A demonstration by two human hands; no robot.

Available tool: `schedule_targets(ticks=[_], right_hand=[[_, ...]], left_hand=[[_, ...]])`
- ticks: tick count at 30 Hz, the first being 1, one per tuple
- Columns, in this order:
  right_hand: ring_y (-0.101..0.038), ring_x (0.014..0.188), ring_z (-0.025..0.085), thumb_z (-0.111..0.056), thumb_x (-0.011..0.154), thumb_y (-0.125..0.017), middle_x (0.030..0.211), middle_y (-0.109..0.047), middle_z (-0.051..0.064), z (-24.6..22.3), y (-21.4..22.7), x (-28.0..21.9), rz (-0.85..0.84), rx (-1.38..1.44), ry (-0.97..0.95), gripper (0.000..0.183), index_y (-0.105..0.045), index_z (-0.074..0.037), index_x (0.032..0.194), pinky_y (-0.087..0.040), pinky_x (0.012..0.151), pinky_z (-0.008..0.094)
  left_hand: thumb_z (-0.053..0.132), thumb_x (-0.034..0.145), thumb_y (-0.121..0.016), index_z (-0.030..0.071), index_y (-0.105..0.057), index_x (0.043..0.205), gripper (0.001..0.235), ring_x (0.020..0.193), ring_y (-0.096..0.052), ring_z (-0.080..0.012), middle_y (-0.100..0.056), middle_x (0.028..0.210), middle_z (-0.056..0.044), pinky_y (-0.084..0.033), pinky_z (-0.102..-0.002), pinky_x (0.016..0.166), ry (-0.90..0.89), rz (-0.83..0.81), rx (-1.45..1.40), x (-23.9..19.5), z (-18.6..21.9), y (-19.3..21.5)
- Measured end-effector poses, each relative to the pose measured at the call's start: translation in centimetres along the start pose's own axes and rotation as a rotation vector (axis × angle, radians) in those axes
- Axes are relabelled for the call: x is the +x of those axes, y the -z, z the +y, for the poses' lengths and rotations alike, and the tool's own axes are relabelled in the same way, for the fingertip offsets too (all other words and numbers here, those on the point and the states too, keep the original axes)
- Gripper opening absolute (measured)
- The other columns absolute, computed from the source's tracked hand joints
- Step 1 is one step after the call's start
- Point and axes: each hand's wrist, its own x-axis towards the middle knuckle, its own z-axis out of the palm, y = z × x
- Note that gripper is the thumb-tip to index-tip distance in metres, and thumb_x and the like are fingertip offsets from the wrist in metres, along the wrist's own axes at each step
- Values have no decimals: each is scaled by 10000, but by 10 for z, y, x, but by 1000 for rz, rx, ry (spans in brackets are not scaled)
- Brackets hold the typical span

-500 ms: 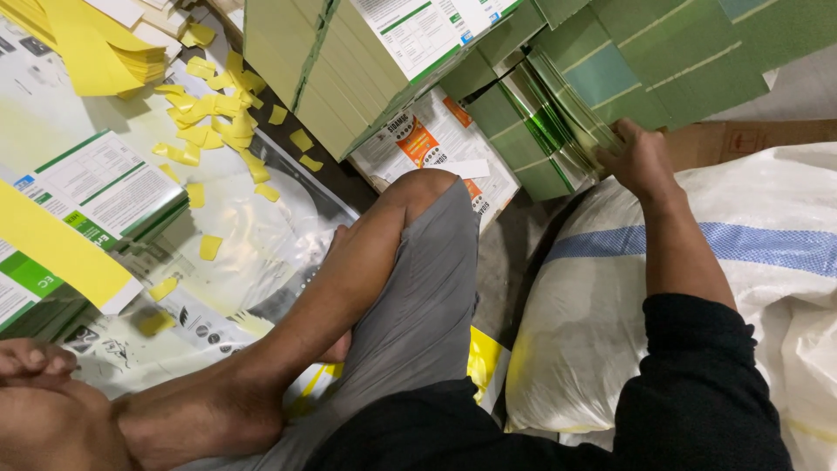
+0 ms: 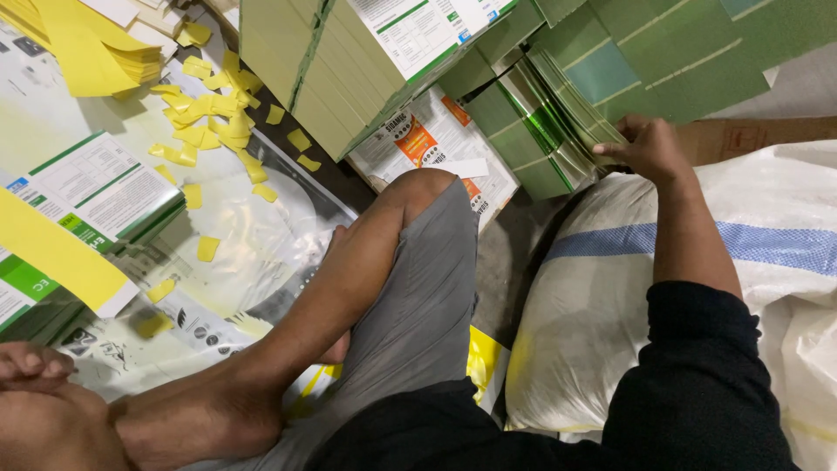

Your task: Bundling stacks of printed cardboard boxes using yellow paper strips.

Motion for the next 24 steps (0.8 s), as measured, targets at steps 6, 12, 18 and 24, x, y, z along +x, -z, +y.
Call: schedule_targets(ticks=[6,12,18,24], right_hand=[[-639,711,154,-292,803,-915,841,-704,93,-5,8,5,-26,80,3,434,-705,-4,1049,-529,582,333],[-665,767,224,-319,876,-882,909,-740,181,2,10,10,-80,108,-111,438,-732,46,1065,-527,645,408],[-696,853,218,-285,937,-840,1036,-758,212,10,-7,3,23,98,107,460,-732,60,1222,-584,706,389],[-691,769,212,-292,892,-842,982,-752,205,-2,-4,3,17,191,24,495,-714,27,1248,-566,623,369]], left_hand=[[150,1187,-387,67,-434,913,291,655,-369,-167,-444,832,-77,-356,-288,626,4,24,49,2,-4,1],[131,1188,-376,41,-455,939,276,722,-384,-180,-424,851,-91,-342,-288,643,1,-20,-185,5,-21,14],[119,1211,-361,29,-468,946,299,716,-389,-168,-456,897,-87,-368,-275,661,22,-23,-28,-9,27,-20],[162,1215,-348,56,-430,863,377,661,-402,-164,-464,810,-76,-397,-267,627,11,30,-7,-8,41,-41]])
